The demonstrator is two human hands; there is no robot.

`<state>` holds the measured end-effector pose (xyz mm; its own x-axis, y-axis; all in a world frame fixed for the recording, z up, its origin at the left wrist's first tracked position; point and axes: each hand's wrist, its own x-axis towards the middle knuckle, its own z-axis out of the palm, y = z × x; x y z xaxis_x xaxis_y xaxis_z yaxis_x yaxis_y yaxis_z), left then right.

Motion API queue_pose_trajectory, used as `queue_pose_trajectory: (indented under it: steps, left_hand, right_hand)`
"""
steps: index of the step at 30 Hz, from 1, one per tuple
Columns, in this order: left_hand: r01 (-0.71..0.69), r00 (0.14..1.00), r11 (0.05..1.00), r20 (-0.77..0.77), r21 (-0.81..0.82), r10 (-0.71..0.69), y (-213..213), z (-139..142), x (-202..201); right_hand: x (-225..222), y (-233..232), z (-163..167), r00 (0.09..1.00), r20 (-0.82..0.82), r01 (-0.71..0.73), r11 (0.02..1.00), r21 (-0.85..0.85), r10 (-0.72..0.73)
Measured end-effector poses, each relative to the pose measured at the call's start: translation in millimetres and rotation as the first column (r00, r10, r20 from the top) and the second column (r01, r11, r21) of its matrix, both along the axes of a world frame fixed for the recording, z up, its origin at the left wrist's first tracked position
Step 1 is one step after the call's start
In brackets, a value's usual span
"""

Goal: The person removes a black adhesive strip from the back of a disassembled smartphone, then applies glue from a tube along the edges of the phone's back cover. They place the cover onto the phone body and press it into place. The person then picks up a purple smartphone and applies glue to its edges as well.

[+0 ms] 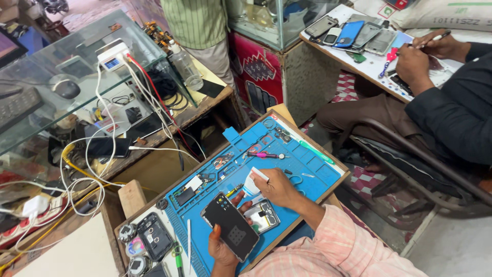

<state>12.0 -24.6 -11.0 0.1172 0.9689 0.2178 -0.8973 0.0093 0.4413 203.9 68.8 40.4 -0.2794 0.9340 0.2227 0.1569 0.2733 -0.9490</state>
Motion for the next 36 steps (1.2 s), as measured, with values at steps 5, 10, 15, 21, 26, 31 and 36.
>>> queue_pose_trajectory:
  steps: [5, 10, 15, 21, 26, 31, 36]
  left_hand:
    - [0.017, 1.0, 1.0, 0.011, 0.026, -0.018, -0.4, 7.3, 1.0]
    - [0.05, 0.999, 0.999, -0.018, 0.017, -0.05, -1.9, 11.3, 5.1]
    - [0.127, 0.991, 0.992, -0.045, 0.015, -0.126, -3.9, 18.1, 9.4]
    - [0.157, 0.983, 0.986, -0.108, 0.051, -0.151, -3.3, 22.6, 14.0]
    - [0.126, 0.988, 0.991, -0.097, 0.043, -0.122, -0.6, 18.8, 21.1]
    - [0.121, 0.989, 0.991, -0.084, -0.054, -0.126, 2.9, 23.1, 27.7]
    - [0.173, 0.98, 0.97, 0.129, -0.171, -0.152, -4.1, 24.8, 29.7]
  right_hand:
    - [-1.7, -3.3, 14.1, 0.983, 0.135, 0.096, 0.975, 0.202, -0.125]
    - [-1.3, -3.2, 8.0, 0.988, 0.058, 0.138, 0.984, 0.112, -0.145]
    - [10.2, 4.5, -19.1, 0.995, -0.072, -0.078, 0.994, -0.081, 0.073]
    - [33.5, 15.2, -49.0, 0.981, -0.131, -0.18, 0.916, -0.358, 0.142]
    - [61.7, 32.2, -68.6, 0.968, -0.249, -0.137, 0.874, -0.466, 0.019]
    - [98.7, 58.9, -68.7, 0.98, -0.154, 0.028, 0.859, -0.511, -0.124]
    - [142.1, 67.8, -22.6, 0.746, -0.57, 0.204, 0.933, -0.296, -0.344]
